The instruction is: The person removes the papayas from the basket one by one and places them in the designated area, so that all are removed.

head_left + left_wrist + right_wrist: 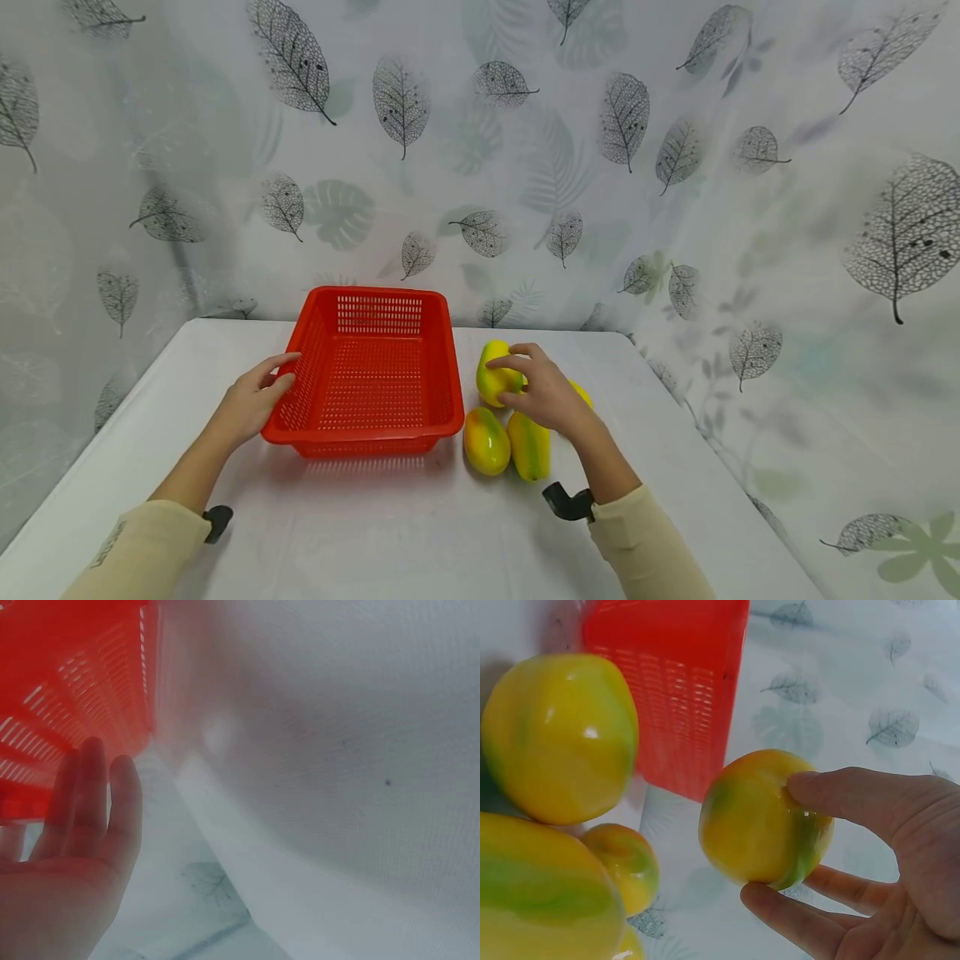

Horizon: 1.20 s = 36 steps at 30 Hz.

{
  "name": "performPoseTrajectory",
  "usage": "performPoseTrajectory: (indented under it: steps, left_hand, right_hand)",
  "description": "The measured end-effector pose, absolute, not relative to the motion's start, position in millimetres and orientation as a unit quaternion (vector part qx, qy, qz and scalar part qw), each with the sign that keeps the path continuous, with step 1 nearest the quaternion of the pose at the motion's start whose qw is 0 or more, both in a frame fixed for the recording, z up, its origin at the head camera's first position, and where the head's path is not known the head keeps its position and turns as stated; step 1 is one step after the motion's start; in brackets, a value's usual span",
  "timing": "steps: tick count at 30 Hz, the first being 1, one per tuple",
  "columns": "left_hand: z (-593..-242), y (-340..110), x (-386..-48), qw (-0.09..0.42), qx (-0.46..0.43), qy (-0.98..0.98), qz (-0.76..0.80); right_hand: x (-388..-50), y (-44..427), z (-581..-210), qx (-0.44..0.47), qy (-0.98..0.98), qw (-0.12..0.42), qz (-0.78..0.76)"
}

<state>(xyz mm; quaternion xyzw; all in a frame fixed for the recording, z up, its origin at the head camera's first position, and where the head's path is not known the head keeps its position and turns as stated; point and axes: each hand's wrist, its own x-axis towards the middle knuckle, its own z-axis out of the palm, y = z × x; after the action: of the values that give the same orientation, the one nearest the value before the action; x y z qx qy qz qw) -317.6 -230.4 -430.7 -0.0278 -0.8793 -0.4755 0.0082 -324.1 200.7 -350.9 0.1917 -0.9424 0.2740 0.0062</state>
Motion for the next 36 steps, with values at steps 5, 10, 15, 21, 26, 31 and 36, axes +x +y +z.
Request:
performPoseTrajectory:
  steps: [5, 10, 15, 21, 26, 31, 36]
  left_hand:
    - [-431, -231, -318, 0.005, -0.027, -0.880, -0.474]
    - [-430, -231, -317, 0.006, -0.030, -0.880, -0.473]
    - [-431, -232, -318, 0.006, -0.030, -0.881, -0.473]
    - [-432, -232, -319, 0.006, -0.030, -0.881, -0.472]
    - [-431, -232, -320, 0.007, -0.031, -0.881, -0.472]
    - [-430, -232, -319, 0.008, -0.031, -0.882, -0.469]
    - [-431, -231, -318, 0.007, -0.030, -0.882, -0.469]
  right_hand:
    - [-321, 207, -354, 0.196, -0.943, 0.014, 0.269]
    - [-318, 212, -357, 0.188, -0.944, 0.008, 0.272]
    - [-315, 217, -359, 0.181, -0.946, 0.006, 0.269]
    - [-311, 225, -361, 0.185, -0.947, 0.019, 0.262]
    - [-307, 232, -364, 0.179, -0.948, 0.016, 0.263]
    - [-301, 241, -370, 0.176, -0.949, 0.020, 0.262]
    - [-298, 249, -374, 0.169, -0.951, 0.026, 0.258]
